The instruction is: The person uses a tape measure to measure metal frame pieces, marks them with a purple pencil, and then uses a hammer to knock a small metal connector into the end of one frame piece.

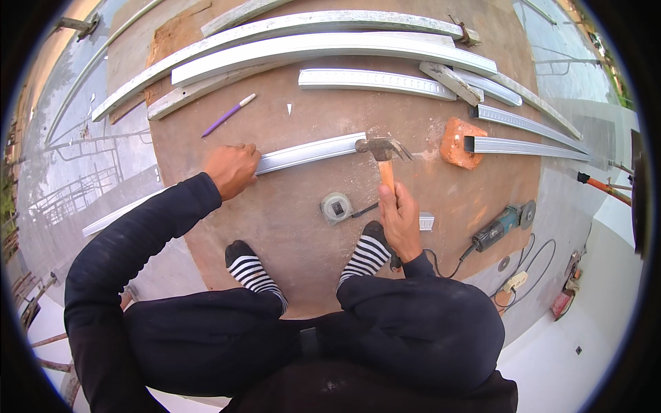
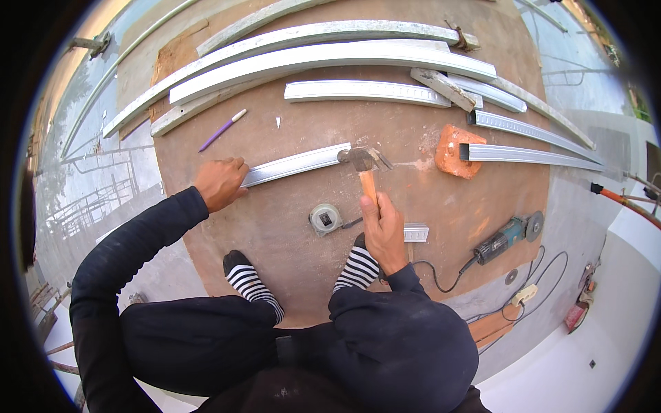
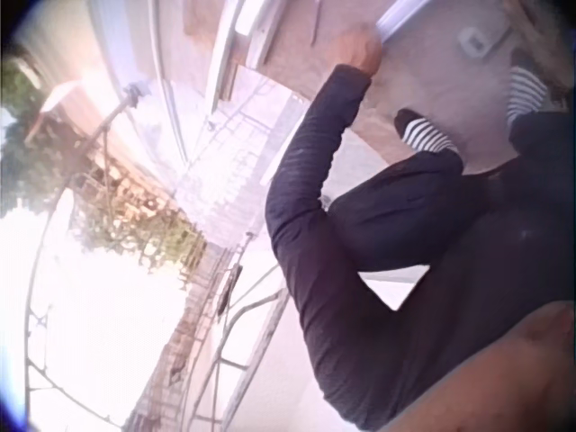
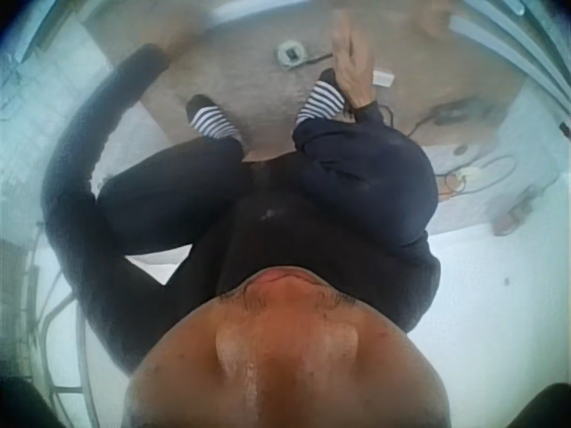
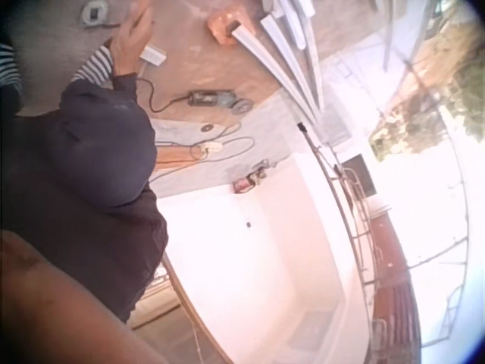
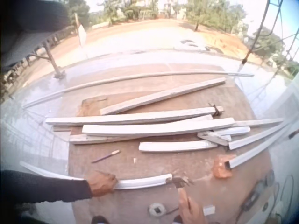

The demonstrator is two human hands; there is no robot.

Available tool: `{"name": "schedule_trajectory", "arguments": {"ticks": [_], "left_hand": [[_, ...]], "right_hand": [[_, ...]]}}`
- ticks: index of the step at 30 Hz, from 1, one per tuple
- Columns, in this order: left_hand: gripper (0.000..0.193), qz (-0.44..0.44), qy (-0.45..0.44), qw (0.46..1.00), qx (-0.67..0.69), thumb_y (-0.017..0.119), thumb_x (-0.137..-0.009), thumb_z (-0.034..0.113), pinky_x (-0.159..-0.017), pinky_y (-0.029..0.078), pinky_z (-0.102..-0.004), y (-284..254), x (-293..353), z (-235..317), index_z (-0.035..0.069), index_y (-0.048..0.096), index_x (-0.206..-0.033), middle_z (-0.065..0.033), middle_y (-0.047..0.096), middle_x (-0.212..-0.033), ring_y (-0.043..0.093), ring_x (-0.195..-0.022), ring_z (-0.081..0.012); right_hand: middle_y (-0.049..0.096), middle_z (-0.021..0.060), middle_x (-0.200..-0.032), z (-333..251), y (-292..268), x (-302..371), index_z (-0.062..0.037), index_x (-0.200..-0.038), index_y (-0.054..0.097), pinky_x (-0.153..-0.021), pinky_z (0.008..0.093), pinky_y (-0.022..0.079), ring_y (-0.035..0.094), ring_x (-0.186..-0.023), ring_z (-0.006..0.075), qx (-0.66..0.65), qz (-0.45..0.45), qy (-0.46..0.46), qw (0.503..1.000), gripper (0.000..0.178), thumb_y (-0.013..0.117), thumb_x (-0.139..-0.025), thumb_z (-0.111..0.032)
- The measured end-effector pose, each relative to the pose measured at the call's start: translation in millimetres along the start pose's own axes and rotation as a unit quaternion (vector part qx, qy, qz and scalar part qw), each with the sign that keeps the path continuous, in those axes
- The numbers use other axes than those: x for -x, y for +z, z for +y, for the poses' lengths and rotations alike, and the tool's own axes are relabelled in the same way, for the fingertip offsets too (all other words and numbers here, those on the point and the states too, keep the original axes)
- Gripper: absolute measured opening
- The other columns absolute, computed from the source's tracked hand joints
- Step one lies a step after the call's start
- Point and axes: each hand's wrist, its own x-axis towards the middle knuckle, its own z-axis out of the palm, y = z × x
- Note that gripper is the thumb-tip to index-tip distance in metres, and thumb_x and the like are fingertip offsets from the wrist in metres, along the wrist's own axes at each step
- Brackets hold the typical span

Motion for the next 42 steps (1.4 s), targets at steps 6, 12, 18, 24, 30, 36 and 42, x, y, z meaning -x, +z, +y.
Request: {"name": "schedule_trajectory", "arguments": {"ticks": [6,12,18,24,30,36,42], "left_hand": [[0.035,0.093,-0.004,0.995,0.016,0.073,-0.080,0.023,-0.075,0.053,-0.0406,7,-43,43,-0.001,0.057,-0.101,-0.0157,0.058,-0.099,0.062,-0.093,-0.0325],[0.028,0.077,-0.028,0.996,0.029,0.073,-0.079,0.018,-0.075,0.054,-0.0404,2,-49,53,-0.001,0.061,-0.096,-0.0154,0.060,-0.099,0.062,-0.095,-0.0307],[0.033,0.077,-0.031,0.996,0.029,0.076,-0.078,0.021,-0.075,0.053,-0.0409,9,-51,52,-0.001,0.061,-0.098,-0.0159,0.060,-0.097,0.063,-0.092,-0.0328],[0.028,0.085,-0.035,0.996,0.008,0.077,-0.076,0.018,-0.073,0.054,-0.0399,2,-50,55,0.000,0.064,-0.093,-0.0149,0.062,-0.097,0.064,-0.094,-0.0304],[0.028,0.086,-0.038,0.995,0.028,0.077,-0.076,0.018,-0.074,0.053,-0.0404,1,-53,55,0.000,0.063,-0.092,-0.0155,0.062,-0.096,0.064,-0.094,-0.0314],[0.029,0.080,-0.041,0.996,0.009,0.077,-0.075,0.018,-0.074,0.053,-0.0413,2,-54,54,0.000,0.062,-0.092,-0.0160,0.061,-0.095,0.064,-0.093,-0.0326],[0.026,0.081,-0.050,0.995,0.027,0.076,-0.075,0.016,-0.075,0.054,-0.0401,-1,-55,57,0.001,0.064,-0.092,-0.0149,0.063,-0.096,0.064,-0.095,-0.0312]], "right_hand": [[0.049,0.0147,-0.061,0,-25,7,0.0005,-0.093,0.058,-0.048,0.0359,0.035,0.047,-0.049,0.0233,0.102,0.117,-0.076,0.985,0.034,0.054,-0.100,-0.032],[0.047,0.0179,-0.058,-3,-58,-4,-0.0031,-0.091,0.061,-0.046,0.0373,0.035,0.046,-0.047,0.0303,0.201,0.151,-0.125,0.960,0.030,0.055,-0.099,-0.032],[0.043,0.0143,-0.060,-37,-75,-16,-0.0027,-0.085,0.055,-0.049,0.0354,0.035,0.039,-0.051,0.0209,0.298,0.124,-0.128,0.938,0.035,0.050,-0.101,-0.033],[0.049,0.0184,-0.057,-23,-92,-61,-0.0030,-0.084,0.055,-0.048,0.0405,0.037,0.048,-0.049,0.0302,0.398,0.135,-0.156,0.894,0.038,0.051,-0.100,-0.037],[0.054,0.0213,-0.062,-58,-101,-46,-0.0019,-0.082,0.056,-0.050,0.0446,0.040,0.055,-0.054,0.0389,0.283,0.131,-0.179,0.933,0.040,0.055,-0.097,-0.039],[0.052,0.0184,-0.055,-23,-100,-74,-0.0036,-0.075,0.054,-0.048,0.0461,0.039,0.054,-0.049,0.0371,0.426,0.096,-0.172,0.883,0.046,0.054,-0.097,-0.044],[0.053,0.0180,-0.055,-50,-100,-58,-0.0047,-0.074,0.056,-0.048,0.0468,0.041,0.056,-0.051,0.0386,0.280,0.061,-0.184,0.940,0.045,0.055,-0.096,-0.044]]}}
